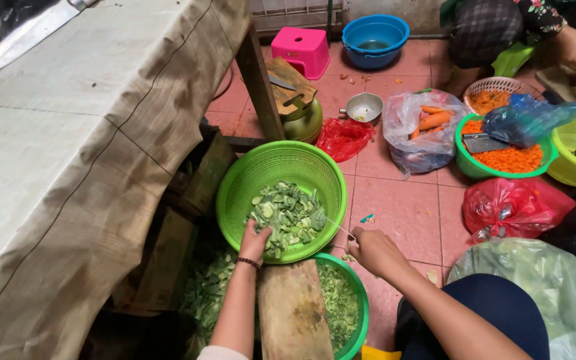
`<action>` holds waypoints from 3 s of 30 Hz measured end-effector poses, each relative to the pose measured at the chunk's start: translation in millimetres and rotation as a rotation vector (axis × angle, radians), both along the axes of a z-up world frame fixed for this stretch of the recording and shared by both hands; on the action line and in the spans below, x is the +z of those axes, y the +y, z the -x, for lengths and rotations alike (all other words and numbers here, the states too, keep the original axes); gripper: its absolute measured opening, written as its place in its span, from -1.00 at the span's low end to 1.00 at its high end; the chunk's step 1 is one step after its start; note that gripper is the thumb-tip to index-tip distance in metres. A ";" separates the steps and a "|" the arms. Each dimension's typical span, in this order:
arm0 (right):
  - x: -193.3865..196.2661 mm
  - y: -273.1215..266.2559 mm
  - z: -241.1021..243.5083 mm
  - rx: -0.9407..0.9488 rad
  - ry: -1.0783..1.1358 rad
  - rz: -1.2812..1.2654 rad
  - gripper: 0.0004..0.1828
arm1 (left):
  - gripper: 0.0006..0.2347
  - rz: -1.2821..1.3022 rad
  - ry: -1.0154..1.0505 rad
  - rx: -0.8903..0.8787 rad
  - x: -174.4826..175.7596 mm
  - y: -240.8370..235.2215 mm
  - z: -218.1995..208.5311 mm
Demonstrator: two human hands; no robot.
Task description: Chopping green leafy vegetables on a cutting board.
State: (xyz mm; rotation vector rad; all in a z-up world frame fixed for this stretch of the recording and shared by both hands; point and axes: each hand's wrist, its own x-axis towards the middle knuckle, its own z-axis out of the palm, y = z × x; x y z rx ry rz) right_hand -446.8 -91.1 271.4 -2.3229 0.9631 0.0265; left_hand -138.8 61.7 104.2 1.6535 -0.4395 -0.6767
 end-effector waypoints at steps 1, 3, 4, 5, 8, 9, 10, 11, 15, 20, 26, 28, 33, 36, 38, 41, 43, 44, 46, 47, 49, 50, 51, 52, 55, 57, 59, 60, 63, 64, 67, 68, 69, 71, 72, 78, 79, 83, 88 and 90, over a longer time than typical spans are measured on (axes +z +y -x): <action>-3.5 5.6 -8.7 0.006 0.004 0.000 -0.69 | -0.51 0.000 0.004 0.006 0.5 6.5 17.2; -12.6 18.7 -24.7 -0.059 -0.260 -0.184 -0.62 | -0.48 0.089 0.038 -0.037 -1.5 22.1 55.1; -20.7 27.4 -30.4 -0.049 -0.248 -0.191 -0.62 | -0.48 0.083 0.049 -0.025 5.9 32.8 74.5; -29.3 36.1 -36.2 -0.056 -0.299 -0.210 -0.59 | -0.49 0.042 0.021 -0.062 13.4 42.8 93.3; -62.3 62.9 -42.7 -0.031 -0.395 -0.273 -0.51 | -0.54 -0.062 -0.046 -0.136 10.4 74.0 138.1; -74.1 71.0 -43.7 -0.007 -0.456 -0.304 -0.47 | -0.57 -0.116 -0.100 -0.185 5.8 83.2 149.8; -92.4 75.9 -42.1 -0.002 -0.444 -0.312 -0.47 | -0.57 -0.122 -0.088 -0.179 2.6 89.8 157.1; -110.6 81.0 -40.0 0.028 -0.286 -0.316 -0.46 | -0.60 -0.209 -0.117 -0.195 -0.3 96.4 164.5; -170.4 95.4 -29.4 0.009 -0.195 -0.364 -0.53 | -0.64 -0.462 -0.142 -0.202 -31.9 109.2 175.9; -173.8 101.3 -22.4 -0.087 -0.240 -0.376 -0.61 | -0.65 -0.544 -0.259 -0.139 -92.8 118.4 176.1; -189.7 84.0 -16.8 -0.115 -0.406 -0.476 -0.67 | -0.54 -0.449 -0.411 -0.060 -91.2 126.8 171.2; -188.3 80.6 -15.3 -0.100 -0.502 -0.528 -0.67 | -0.51 -0.433 -0.427 -0.058 -104.5 130.8 164.1; -157.1 76.8 -16.3 -0.233 -0.304 -0.464 -0.63 | -0.62 -0.499 -0.296 -0.066 -135.5 140.0 147.1; -161.1 72.1 -14.8 -0.241 -0.458 -0.557 -0.70 | -0.70 -0.549 -0.322 -0.084 -151.9 147.8 141.0; -159.5 69.9 -12.7 -0.246 -0.456 -0.578 -0.72 | -0.70 -0.563 -0.325 -0.081 -143.5 149.9 139.4; -167.3 68.4 -7.9 -0.242 -0.432 -0.616 -0.75 | -0.69 -0.580 -0.264 -0.068 -107.7 152.5 139.4; -169.3 68.5 -5.1 -0.233 -0.410 -0.629 -0.75 | -0.69 -0.580 -0.199 -0.058 -86.4 151.1 137.9; -167.6 70.2 -3.4 -0.214 -0.363 -0.632 -0.75 | -0.73 -0.565 -0.134 -0.040 -80.9 150.5 136.6; -167.1 72.8 -0.1 -0.198 -0.316 -0.634 -0.75 | -0.77 -0.549 -0.070 -0.024 -78.6 150.5 133.0; -168.4 73.8 1.5 -0.155 -0.245 -0.562 -0.71 | -0.81 -0.487 -0.071 -0.007 -81.9 151.1 130.6; -162.1 77.7 2.2 -0.113 -0.175 -0.488 -0.67 | -0.84 -0.424 -0.072 0.009 -76.2 150.8 127.8; -154.7 80.6 0.6 -0.039 -0.259 -0.490 -0.70 | -0.86 -0.381 -0.072 0.023 -67.2 149.7 126.4; -147.3 83.7 -1.0 0.034 -0.342 -0.491 -0.69 | -0.87 -0.338 -0.071 0.037 -58.2 148.8 125.0; -147.6 84.7 -2.1 0.036 -0.343 -0.489 -0.69 | -0.87 -0.337 -0.072 0.038 -55.7 147.2 123.7; -136.1 90.9 -6.0 0.184 -0.383 -0.358 -0.65 | -0.87 -0.292 0.068 0.057 -56.2 141.5 119.9; -112.5 100.4 -9.0 0.202 -0.394 -0.420 -0.61 | -0.85 -0.100 0.297 0.074 -68.0 138.2 118.6; -84.5 108.8 -13.2 0.258 -0.404 -0.375 -0.58 | -0.84 -0.051 0.364 0.071 -47.5 130.7 125.3; -70.7 113.5 -14.9 0.314 -0.415 -0.329 -0.55 | -0.83 -0.002 0.432 0.068 -37.5 127.6 129.2; -49.3 122.6 -17.5 0.394 -0.353 -0.339 -0.48 | -0.90 -0.046 0.470 0.029 -39.4 117.6 141.3; -47.8 123.6 -17.8 0.395 -0.352 -0.339 -0.48 | -0.90 -0.046 0.471 0.029 -48.5 116.4 144.0; -48.8 124.4 -17.7 0.465 -0.403 -0.311 -0.40 | -0.96 -0.053 0.443 0.024 -71.9 111.9 152.7; -53.0 123.5 -17.1 0.462 -0.407 -0.298 -0.40 | -0.97 -0.033 0.389 0.042 -77.2 110.5 156.0; -57.3 122.5 -16.5 0.458 -0.411 -0.286 -0.41 | -0.95 -0.012 0.334 0.060 -82.6 109.1 159.4; -54.0 122.9 -15.9 0.417 -0.369 -0.274 -0.45 | -0.95 0.003 0.294 0.050 -74.3 106.4 166.2; -52.3 122.4 -15.8 0.377 -0.329 -0.259 -0.49 | -0.94 0.021 0.252 0.040 -70.2 104.0 169.2; -65.9 106.7 -10.8 0.286 -0.433 -0.230 -0.63 | -0.87 0.052 0.256 -0.203 -23.3 97.5 171.4; -69.0 101.2 -9.4 0.284 -0.433 -0.230 -0.63 | -0.87 0.051 0.256 -0.205 -15.6 96.3 174.0; -86.1 81.2 1.7 0.308 -0.491 -0.159 -0.63 | -0.89 -0.121 0.016 -0.233 -30.7 97.2 191.3; -83.9 67.3 15.1 0.098 -0.058 -0.315 -0.66 | -0.89 -0.605 -0.658 -0.355 -64.6 95.9 223.9; -91.5 64.1 22.7 0.134 -0.081 -0.266 -0.63 | -0.82 -0.866 -0.693 -0.453 -63.1 95.7 232.0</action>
